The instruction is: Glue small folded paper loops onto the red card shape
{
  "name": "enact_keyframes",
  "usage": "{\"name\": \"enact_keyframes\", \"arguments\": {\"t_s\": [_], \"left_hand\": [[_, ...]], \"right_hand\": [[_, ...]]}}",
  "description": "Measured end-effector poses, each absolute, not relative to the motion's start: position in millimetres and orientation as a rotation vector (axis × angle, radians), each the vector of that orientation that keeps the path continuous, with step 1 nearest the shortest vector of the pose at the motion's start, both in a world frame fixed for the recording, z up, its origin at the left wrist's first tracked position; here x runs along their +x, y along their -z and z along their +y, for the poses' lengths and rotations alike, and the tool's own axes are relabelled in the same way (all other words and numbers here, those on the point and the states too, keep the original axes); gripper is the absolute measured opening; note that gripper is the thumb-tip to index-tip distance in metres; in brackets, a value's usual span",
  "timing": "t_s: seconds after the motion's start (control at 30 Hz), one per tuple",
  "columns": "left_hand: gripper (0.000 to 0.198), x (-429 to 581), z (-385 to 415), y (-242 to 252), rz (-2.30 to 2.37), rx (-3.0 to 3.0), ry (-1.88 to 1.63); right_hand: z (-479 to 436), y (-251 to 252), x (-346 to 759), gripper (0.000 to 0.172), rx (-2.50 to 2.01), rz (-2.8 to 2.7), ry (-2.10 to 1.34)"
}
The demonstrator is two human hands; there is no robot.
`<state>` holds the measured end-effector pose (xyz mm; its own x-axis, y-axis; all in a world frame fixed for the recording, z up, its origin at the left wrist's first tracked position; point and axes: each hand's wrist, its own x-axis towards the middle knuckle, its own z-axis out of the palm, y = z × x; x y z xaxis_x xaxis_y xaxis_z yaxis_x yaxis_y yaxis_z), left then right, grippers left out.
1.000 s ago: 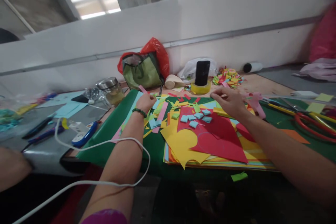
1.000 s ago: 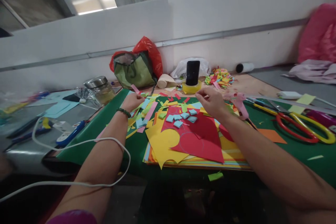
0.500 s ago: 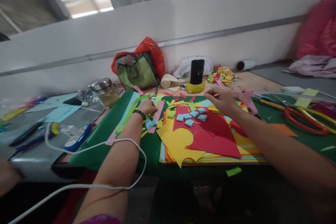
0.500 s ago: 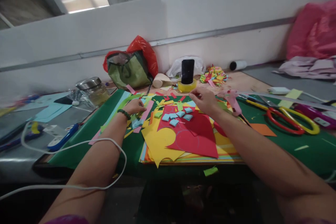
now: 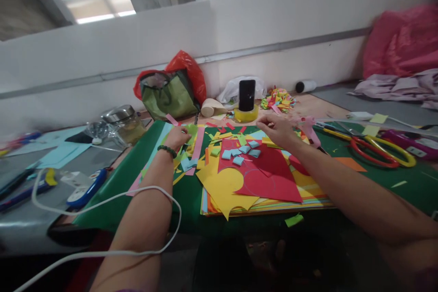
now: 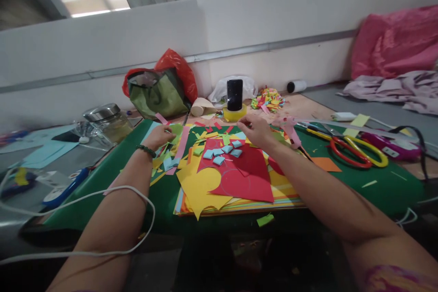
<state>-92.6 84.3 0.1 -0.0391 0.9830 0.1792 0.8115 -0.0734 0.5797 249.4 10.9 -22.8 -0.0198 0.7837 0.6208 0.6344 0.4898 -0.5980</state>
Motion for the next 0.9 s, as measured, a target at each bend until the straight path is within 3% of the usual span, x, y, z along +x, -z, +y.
{"name": "enact_keyframes", "arguments": {"t_s": [0.2, 0.43, 0.67, 0.9], "left_hand": [[0.027, -92, 87, 1, 1.828, 1.733, -1.09], [0.027, -87, 82, -4, 1.596, 1.5, -1.217], [0.035, -82, 71, -12, 1.44, 1.42, -1.167], [0.03, -78, 66, -10, 1.505, 1.525, -0.986]], "right_hand": [[12, 24, 251, 0.023, -1.206, -1.734, -0.186], [13, 26, 252, 0.023, -1.219, -1.753, -0.176], [12, 26, 251, 0.024, -1.226, -1.766, -0.165], [10, 23, 251, 0.024, -1.248, -1.796, -0.173]]}}
